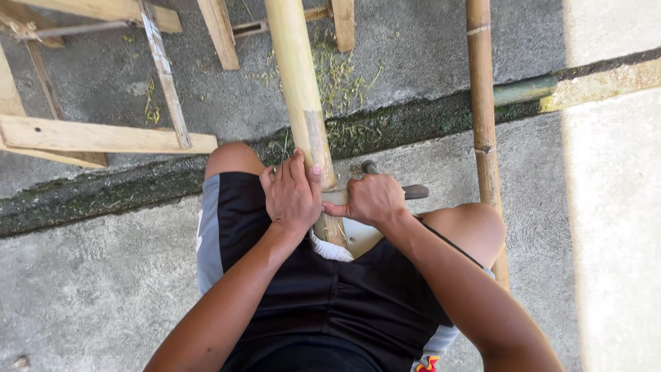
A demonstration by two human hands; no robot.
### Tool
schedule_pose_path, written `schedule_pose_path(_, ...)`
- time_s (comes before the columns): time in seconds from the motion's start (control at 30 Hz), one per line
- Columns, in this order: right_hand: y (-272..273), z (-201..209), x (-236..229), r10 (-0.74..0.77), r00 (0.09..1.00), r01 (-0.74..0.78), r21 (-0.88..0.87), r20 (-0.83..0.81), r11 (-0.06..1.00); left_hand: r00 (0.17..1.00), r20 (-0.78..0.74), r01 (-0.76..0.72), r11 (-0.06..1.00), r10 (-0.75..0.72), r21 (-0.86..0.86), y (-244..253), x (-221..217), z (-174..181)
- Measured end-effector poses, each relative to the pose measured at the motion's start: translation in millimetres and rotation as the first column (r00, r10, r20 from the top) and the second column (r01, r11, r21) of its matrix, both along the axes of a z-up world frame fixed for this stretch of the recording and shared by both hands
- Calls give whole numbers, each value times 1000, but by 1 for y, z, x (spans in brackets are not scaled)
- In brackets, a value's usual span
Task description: Scraping the outer layer of a bamboo pole using a knife.
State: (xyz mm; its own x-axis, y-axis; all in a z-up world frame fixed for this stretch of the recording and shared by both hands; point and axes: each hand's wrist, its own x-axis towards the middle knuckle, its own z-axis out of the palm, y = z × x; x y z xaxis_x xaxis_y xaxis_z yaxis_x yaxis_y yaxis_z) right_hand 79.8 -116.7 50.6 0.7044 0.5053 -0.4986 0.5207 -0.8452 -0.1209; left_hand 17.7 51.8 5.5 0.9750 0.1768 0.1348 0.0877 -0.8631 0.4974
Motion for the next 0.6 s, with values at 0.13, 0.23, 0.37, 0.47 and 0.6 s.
schedule_pose_path(0.13, 1, -9, -6, -27, 999, 27, 15, 36, 1000, 992, 121, -17, 998, 25, -61, 2, -1, -12)
schedule_pose_path(0.23, 6, -20, -9, -63, 986, 48, 99, 153, 994, 1000, 19, -2, 997, 3, -76, 14, 3, -13)
schedule_pose_path(0.37, 7, -9, -10, -68, 981, 40, 155, 179, 987, 998, -28, 50, 996, -53, -79, 18, -3, -7)
schedule_pose_path(0.47, 0, -2, -14, -54, 992, 41, 109, 118, 993, 999, 8, 51, 995, -50, -82, 10, -9, -7)
schedule_pose_path(0.6, -7, -4, -18, -72, 994, 66, 69, 86, 995, 999, -23, 37, 995, -39, -94, 5, -11, 2)
